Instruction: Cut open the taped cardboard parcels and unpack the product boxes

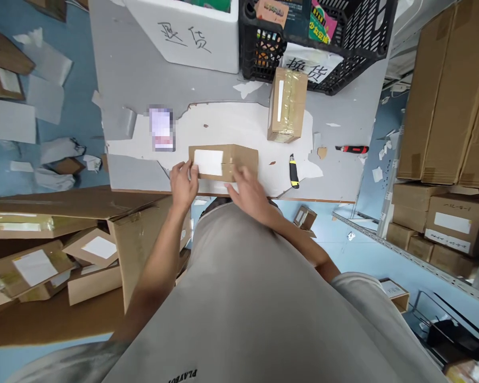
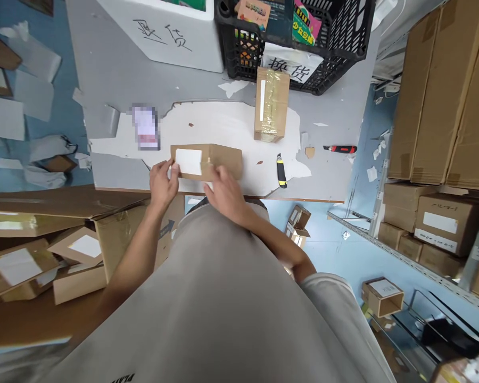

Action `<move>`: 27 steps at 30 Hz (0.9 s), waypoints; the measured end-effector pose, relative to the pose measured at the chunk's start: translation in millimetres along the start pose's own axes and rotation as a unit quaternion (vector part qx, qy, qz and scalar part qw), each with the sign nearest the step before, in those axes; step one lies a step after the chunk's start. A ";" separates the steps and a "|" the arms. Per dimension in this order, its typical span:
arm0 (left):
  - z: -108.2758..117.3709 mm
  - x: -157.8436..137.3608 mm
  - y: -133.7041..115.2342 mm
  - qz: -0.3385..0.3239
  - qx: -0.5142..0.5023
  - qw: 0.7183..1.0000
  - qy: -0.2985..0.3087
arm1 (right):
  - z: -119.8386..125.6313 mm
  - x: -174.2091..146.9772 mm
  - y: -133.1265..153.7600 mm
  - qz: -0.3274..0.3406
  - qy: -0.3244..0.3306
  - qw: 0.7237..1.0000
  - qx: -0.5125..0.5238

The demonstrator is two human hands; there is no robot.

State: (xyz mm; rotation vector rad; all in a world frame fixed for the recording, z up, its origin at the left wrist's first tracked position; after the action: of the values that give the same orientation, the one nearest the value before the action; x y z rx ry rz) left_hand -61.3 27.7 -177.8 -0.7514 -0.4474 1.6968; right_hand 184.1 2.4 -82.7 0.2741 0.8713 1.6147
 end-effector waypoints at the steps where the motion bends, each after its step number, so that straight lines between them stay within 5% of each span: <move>1: 3.8 5.2 6.3 0.007 -0.012 1.000 0.002 | -3.1 4.6 16.2 0.015 0.030 0.999 -0.015; 6: 14.7 24.1 23.7 0.051 -0.048 0.997 0.023 | -17.1 26.9 63.0 0.056 0.114 0.989 -0.081; 11: 17.8 26.9 16.8 0.105 -0.013 0.994 0.009 | -18.0 31.4 51.9 0.068 0.095 0.991 -0.062; 20: 13.0 28.9 7.6 0.150 -0.118 0.982 -0.002 | 18.1 14.4 -41.1 -0.010 -0.054 0.996 0.075; 27: -32.1 23.7 -30.8 0.192 -0.218 0.956 0.049 | 38.1 8.0 -148.3 -0.189 -0.134 0.967 0.110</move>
State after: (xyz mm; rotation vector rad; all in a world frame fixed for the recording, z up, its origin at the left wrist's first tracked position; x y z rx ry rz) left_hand -20.2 55.5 -186.8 -1.3076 -0.6496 1.9311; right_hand 316.2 24.1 -157.4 0.4422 0.8356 1.0984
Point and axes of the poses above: each hand's wrist, its own x-axis towards the middle knuckle, its own z-axis out of the back of the hand, y = z × x, the point moved 5 cm from there along x, towards the middle knuckle, and after that the axes turned 1 degree about -z, right-handed, at the moved point
